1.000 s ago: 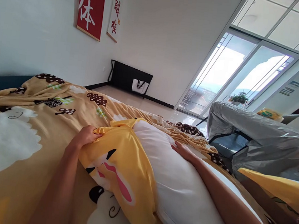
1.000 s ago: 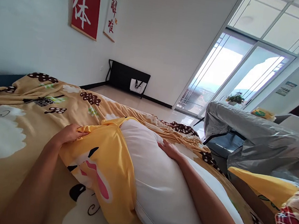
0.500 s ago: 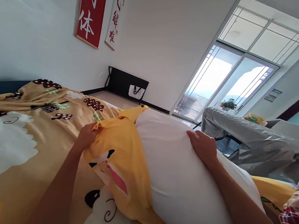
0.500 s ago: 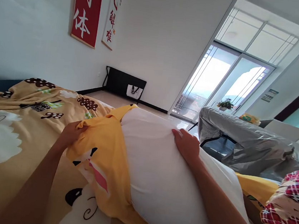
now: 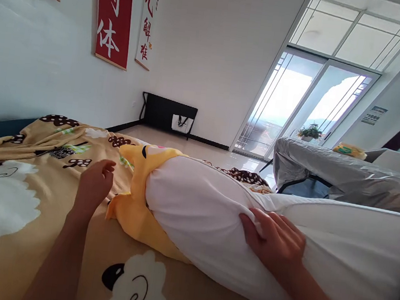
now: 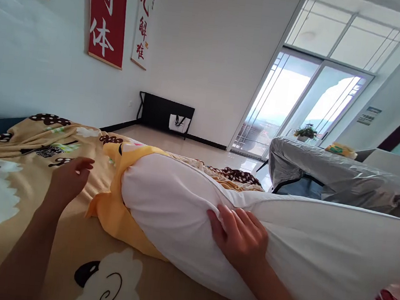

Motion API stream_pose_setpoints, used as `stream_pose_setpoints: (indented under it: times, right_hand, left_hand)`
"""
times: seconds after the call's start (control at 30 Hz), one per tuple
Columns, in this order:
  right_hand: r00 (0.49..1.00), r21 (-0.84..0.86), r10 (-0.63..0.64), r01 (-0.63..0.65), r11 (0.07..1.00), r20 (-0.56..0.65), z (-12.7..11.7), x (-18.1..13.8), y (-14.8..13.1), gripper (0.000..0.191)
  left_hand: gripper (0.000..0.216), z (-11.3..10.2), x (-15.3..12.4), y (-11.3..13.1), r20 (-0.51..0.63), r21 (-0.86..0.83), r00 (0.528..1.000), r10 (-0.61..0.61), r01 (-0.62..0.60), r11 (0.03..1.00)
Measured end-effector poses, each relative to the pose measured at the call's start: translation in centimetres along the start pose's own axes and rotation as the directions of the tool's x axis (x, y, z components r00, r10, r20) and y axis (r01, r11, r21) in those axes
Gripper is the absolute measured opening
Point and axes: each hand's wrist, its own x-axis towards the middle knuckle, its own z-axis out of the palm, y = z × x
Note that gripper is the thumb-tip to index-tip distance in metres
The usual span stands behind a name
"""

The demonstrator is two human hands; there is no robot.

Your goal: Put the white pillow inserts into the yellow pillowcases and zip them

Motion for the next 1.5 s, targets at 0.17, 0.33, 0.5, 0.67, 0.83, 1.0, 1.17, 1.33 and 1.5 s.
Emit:
stream_pose_setpoints:
  times: [0.17,0.33,0.5,0.67,0.83,1.0,1.17,1.33,1.5]
  right_hand:
    - [1.000,0.088,0.018,-0.016,0.996,-0.024,-1.3,-0.3,-0.6,0.014]
    - [1.000,0.195,-0.012,0.010,0.981,0.009,-3.4,-0.8,-1.2,0.014]
    - [0.999,0.259,-0.020,0.010,0.966,0.038,-5.2,-0.5,-2.7,0.013]
    - [0.996,0.274,-0.053,0.031,0.961,0.072,-5.8,-0.7,-2.8,0.016]
    - [0.994,0.050,0.005,-0.010,0.999,0.107,-4.7,0.5,-2.5,0.025]
    - [0.952,0.057,0.028,-0.047,0.997,0.304,-2.5,4.9,-4.6,0.062]
    - [0.840,0.241,-0.089,-0.050,0.969,0.535,0.1,7.7,-6.3,0.078]
    - [0.717,0.451,-0.260,-0.085,0.888,0.647,1.3,9.2,-6.7,0.077]
    - [0.675,0.452,-0.303,-0.051,0.891,0.673,1.9,10.2,-8.3,0.048]
  left_hand:
    - [0.023,-1.7,-4.4,8.0,-0.495,0.053,0.672,0.551,-0.610,0.790]
    - [0.035,1.4,-5.8,9.7,-0.379,0.280,0.602,0.703,-0.649,0.707]
    - [0.031,1.5,-4.6,8.3,-0.395,0.333,0.650,0.650,-0.558,0.760]
    - [0.017,0.5,-4.3,7.9,-0.420,0.300,0.628,0.655,-0.585,0.754]
    - [0.014,0.6,-5.0,8.6,-0.411,0.040,0.728,0.548,-0.587,0.809]
    - [0.013,-0.2,-6.3,9.6,-0.253,-0.262,0.929,0.271,-0.335,0.905]
    - [0.018,-1.9,-6.5,9.9,-0.050,-0.470,0.994,0.095,-0.107,0.876]
    - [0.014,-2.8,-6.3,9.9,0.006,-0.650,1.000,0.030,-0.019,0.760]
    - [0.013,-2.8,-8.5,11.6,-0.118,-0.435,0.989,0.094,-0.137,0.890]
